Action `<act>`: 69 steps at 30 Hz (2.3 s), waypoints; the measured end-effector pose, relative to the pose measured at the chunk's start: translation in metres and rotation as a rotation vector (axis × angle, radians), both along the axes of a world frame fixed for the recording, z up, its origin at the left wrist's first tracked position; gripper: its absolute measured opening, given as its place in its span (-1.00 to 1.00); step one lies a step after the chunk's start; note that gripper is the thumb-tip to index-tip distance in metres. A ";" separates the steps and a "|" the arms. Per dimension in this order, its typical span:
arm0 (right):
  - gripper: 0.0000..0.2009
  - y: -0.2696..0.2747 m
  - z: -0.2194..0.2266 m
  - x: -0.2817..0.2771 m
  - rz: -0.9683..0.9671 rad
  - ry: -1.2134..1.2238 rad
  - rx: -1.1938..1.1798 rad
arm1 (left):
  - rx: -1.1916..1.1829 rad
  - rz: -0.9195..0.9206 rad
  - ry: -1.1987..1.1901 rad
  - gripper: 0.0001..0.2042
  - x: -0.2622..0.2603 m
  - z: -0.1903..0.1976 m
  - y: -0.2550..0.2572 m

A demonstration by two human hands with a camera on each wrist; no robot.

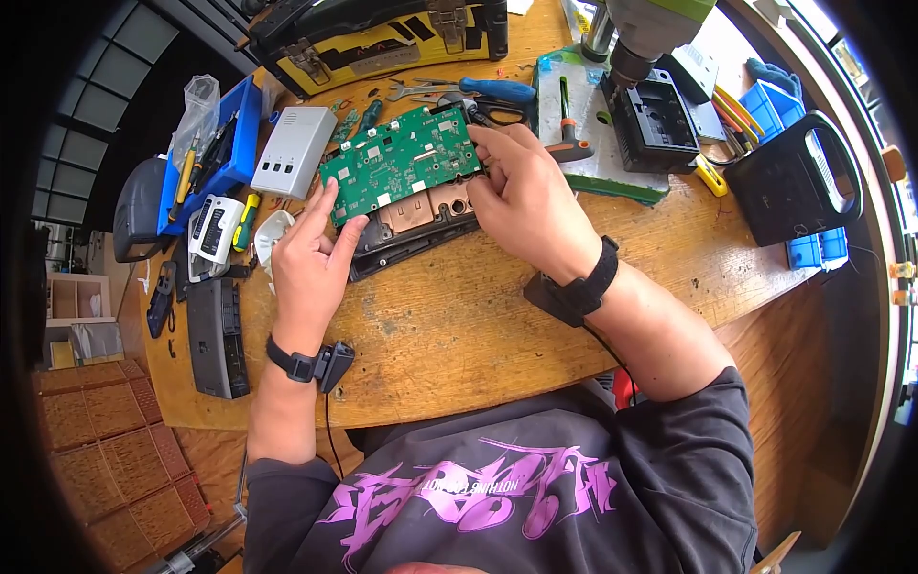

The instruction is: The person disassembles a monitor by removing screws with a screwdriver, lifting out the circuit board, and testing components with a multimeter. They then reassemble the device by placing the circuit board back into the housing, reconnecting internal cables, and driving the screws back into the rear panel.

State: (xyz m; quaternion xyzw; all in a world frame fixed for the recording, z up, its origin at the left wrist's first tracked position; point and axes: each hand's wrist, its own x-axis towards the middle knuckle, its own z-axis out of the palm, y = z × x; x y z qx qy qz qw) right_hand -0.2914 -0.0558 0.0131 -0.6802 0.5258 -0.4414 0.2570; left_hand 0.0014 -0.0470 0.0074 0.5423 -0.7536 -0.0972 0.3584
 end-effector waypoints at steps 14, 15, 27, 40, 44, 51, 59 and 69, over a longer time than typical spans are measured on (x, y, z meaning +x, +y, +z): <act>-0.49 0.003 0.005 0.000 -0.015 0.052 0.007 | 0.017 0.006 -0.008 -0.45 0.001 -0.005 0.001; -0.49 0.004 0.005 0.001 -0.021 0.035 0.009 | 0.039 0.018 -0.003 -0.46 0.001 -0.004 0.002; -0.56 0.004 0.008 0.001 0.003 0.107 0.003 | 0.018 -0.025 -0.036 -0.53 0.005 -0.006 -0.002; -0.57 0.003 0.004 0.002 0.006 0.095 -0.001 | 0.002 -0.011 -0.091 -0.57 0.006 -0.011 -0.003; -0.57 0.003 0.005 0.002 0.009 0.091 -0.006 | -0.015 -0.026 -0.117 -0.58 0.007 -0.012 -0.003; -0.62 0.004 0.008 0.005 -0.006 0.098 0.004 | 0.051 -0.051 -0.070 -0.60 0.006 -0.005 0.001; -0.61 0.004 0.010 0.005 -0.003 0.125 0.062 | 0.047 0.042 -0.051 -0.53 0.004 -0.010 0.005; -0.57 0.006 0.016 0.004 0.013 0.195 0.104 | 0.079 0.029 -0.035 -0.49 0.007 -0.005 0.012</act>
